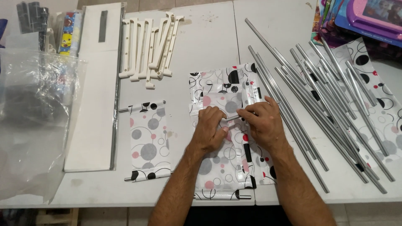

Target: Assembling a multi-tier shelf by threading metal support rods through fabric liners.

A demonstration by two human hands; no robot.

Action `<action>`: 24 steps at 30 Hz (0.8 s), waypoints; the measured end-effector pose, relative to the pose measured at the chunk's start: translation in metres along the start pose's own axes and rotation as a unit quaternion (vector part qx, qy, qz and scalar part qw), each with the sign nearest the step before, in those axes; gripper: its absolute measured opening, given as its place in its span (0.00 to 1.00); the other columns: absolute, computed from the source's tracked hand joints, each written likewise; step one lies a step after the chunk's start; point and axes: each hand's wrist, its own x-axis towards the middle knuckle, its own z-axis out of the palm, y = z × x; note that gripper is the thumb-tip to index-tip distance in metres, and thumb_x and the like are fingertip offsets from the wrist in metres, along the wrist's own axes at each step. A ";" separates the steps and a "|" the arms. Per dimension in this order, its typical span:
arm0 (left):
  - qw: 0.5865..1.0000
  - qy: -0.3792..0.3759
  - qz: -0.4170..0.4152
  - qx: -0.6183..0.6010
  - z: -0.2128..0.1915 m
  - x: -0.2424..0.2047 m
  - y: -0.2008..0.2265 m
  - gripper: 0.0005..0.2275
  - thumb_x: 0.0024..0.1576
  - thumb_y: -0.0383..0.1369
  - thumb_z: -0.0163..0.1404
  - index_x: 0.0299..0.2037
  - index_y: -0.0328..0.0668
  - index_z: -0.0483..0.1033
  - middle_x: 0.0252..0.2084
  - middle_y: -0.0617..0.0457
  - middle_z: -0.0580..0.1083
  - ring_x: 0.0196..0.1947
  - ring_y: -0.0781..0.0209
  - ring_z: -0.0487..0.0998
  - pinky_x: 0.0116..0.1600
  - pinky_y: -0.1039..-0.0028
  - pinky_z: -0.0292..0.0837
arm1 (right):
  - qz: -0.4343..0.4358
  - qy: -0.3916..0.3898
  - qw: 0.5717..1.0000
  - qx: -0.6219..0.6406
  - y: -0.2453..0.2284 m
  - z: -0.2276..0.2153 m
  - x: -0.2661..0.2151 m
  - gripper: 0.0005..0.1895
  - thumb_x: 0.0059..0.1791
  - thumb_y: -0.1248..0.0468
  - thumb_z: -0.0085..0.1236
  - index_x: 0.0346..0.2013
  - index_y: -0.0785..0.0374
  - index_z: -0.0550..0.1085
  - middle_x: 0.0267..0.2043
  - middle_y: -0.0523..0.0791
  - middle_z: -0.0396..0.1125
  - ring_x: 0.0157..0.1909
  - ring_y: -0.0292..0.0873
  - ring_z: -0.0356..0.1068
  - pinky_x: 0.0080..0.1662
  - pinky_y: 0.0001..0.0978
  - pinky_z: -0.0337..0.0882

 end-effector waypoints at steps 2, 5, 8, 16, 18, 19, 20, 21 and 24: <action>1.000 0.003 0.000 0.004 0.002 0.000 -0.002 0.13 0.56 0.45 0.38 0.39 0.48 0.69 0.30 0.55 0.59 0.34 0.56 0.65 0.52 0.63 0.57 | -0.003 0.005 1.000 -0.005 -0.002 -0.001 0.001 0.14 0.51 0.68 0.57 0.46 0.46 0.81 0.38 0.40 0.71 0.48 0.44 0.70 0.68 0.55 0.55; 0.999 0.014 0.006 0.041 0.001 0.001 0.001 0.11 0.59 0.41 0.35 0.39 0.49 0.69 0.30 0.56 0.60 0.35 0.57 0.66 0.52 0.64 0.57 | -0.010 0.011 1.000 -0.019 -0.005 -0.004 0.004 0.14 0.51 0.69 0.58 0.46 0.46 0.82 0.37 0.40 0.71 0.47 0.43 0.70 0.67 0.55 0.57; 0.992 0.033 0.024 0.119 -0.001 0.002 0.006 0.12 0.64 0.40 0.33 0.40 0.49 0.70 0.30 0.56 0.62 0.36 0.57 0.69 0.55 0.62 0.58 | -0.010 0.011 0.999 -0.038 -0.008 -0.010 0.005 0.14 0.50 0.70 0.58 0.45 0.47 0.82 0.37 0.40 0.72 0.47 0.42 0.71 0.67 0.55 0.57; 0.960 0.055 0.068 0.266 0.013 -0.002 -0.014 0.11 0.67 0.41 0.38 0.43 0.51 0.73 0.33 0.57 0.66 0.42 0.60 0.72 0.65 0.53 0.51 | -0.010 -0.029 0.994 -0.106 -0.018 -0.019 0.007 0.16 0.49 0.69 0.60 0.48 0.47 0.81 0.38 0.42 0.73 0.47 0.42 0.71 0.65 0.55 0.54; 0.961 0.063 0.074 0.258 0.009 0.000 -0.004 0.09 0.67 0.40 0.41 0.41 0.50 0.73 0.33 0.57 0.67 0.41 0.61 0.72 0.66 0.54 0.49 | 0.000 -0.062 0.991 -0.122 -0.026 -0.024 0.011 0.14 0.51 0.68 0.59 0.48 0.46 0.81 0.36 0.40 0.73 0.46 0.39 0.72 0.64 0.53 0.53; 0.961 0.062 0.073 0.258 0.011 -0.002 -0.005 0.09 0.67 0.40 0.41 0.41 0.50 0.73 0.33 0.57 0.67 0.41 0.61 0.72 0.66 0.54 0.49 | 0.001 -0.062 0.991 -0.122 -0.028 -0.021 0.009 0.14 0.51 0.68 0.59 0.48 0.46 0.81 0.36 0.40 0.73 0.46 0.39 0.72 0.64 0.53 0.53; 0.963 0.060 0.077 0.250 0.014 -0.002 -0.006 0.09 0.66 0.40 0.43 0.41 0.50 0.74 0.33 0.57 0.68 0.41 0.61 0.73 0.67 0.52 0.49 | -0.001 -0.074 0.991 -0.112 -0.029 -0.019 0.008 0.14 0.50 0.66 0.60 0.48 0.46 0.80 0.36 0.39 0.74 0.46 0.39 0.72 0.63 0.53 0.53; 0.965 0.057 0.080 0.242 0.017 -0.003 -0.006 0.08 0.66 0.39 0.44 0.41 0.50 0.75 0.33 0.56 0.69 0.41 0.62 0.73 0.67 0.51 0.48 | -0.003 -0.086 0.991 -0.102 -0.030 -0.016 0.007 0.14 0.49 0.65 0.60 0.48 0.45 0.79 0.36 0.38 0.74 0.46 0.39 0.72 0.63 0.52 0.54; 0.963 0.069 0.076 0.250 0.013 -0.001 0.001 0.09 0.66 0.39 0.43 0.41 0.51 0.75 0.32 0.57 0.69 0.41 0.63 0.74 0.68 0.52 0.47 | 0.034 -0.073 0.992 -0.100 -0.037 -0.024 0.019 0.09 0.51 0.60 0.61 0.45 0.45 0.79 0.35 0.39 0.75 0.47 0.41 0.73 0.65 0.54 0.55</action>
